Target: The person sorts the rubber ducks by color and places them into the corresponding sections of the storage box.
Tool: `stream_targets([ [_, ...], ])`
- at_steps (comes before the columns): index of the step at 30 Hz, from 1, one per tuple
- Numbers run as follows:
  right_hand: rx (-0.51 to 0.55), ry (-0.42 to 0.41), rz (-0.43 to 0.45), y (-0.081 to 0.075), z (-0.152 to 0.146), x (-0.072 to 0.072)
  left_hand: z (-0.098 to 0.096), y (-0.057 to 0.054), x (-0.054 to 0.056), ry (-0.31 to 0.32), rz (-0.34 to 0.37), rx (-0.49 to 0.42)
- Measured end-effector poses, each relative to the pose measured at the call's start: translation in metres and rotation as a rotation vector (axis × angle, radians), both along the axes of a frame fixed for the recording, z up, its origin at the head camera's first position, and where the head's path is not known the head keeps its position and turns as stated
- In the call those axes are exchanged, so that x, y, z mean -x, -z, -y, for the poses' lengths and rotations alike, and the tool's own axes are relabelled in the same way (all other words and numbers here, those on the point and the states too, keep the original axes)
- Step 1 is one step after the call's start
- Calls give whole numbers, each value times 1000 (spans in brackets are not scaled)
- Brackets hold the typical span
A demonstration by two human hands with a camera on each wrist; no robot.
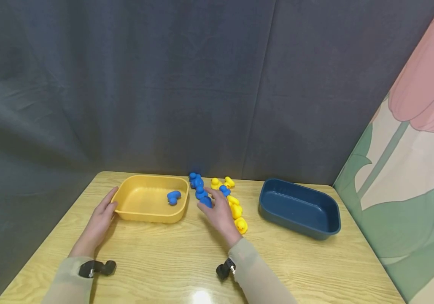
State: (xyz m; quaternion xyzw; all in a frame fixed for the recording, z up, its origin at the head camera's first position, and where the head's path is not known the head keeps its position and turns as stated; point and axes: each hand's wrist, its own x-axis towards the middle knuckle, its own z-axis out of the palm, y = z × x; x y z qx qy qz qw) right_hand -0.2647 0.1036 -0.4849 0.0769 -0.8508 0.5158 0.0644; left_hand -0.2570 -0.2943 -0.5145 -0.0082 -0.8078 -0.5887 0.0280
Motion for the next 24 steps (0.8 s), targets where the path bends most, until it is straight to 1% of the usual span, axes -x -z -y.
stream_targets([
  [8, -37, -12, 46, 8, -4, 2, -1, -1, 0, -5, 7, -30],
  [12, -42, -12, 54, 11, -5, 3, -1, 0, 2, -5, 9, -38],
  [24, -71, 10, 74, 16, -7, 8, 2, 1, 3, -1, 30, -25],
])
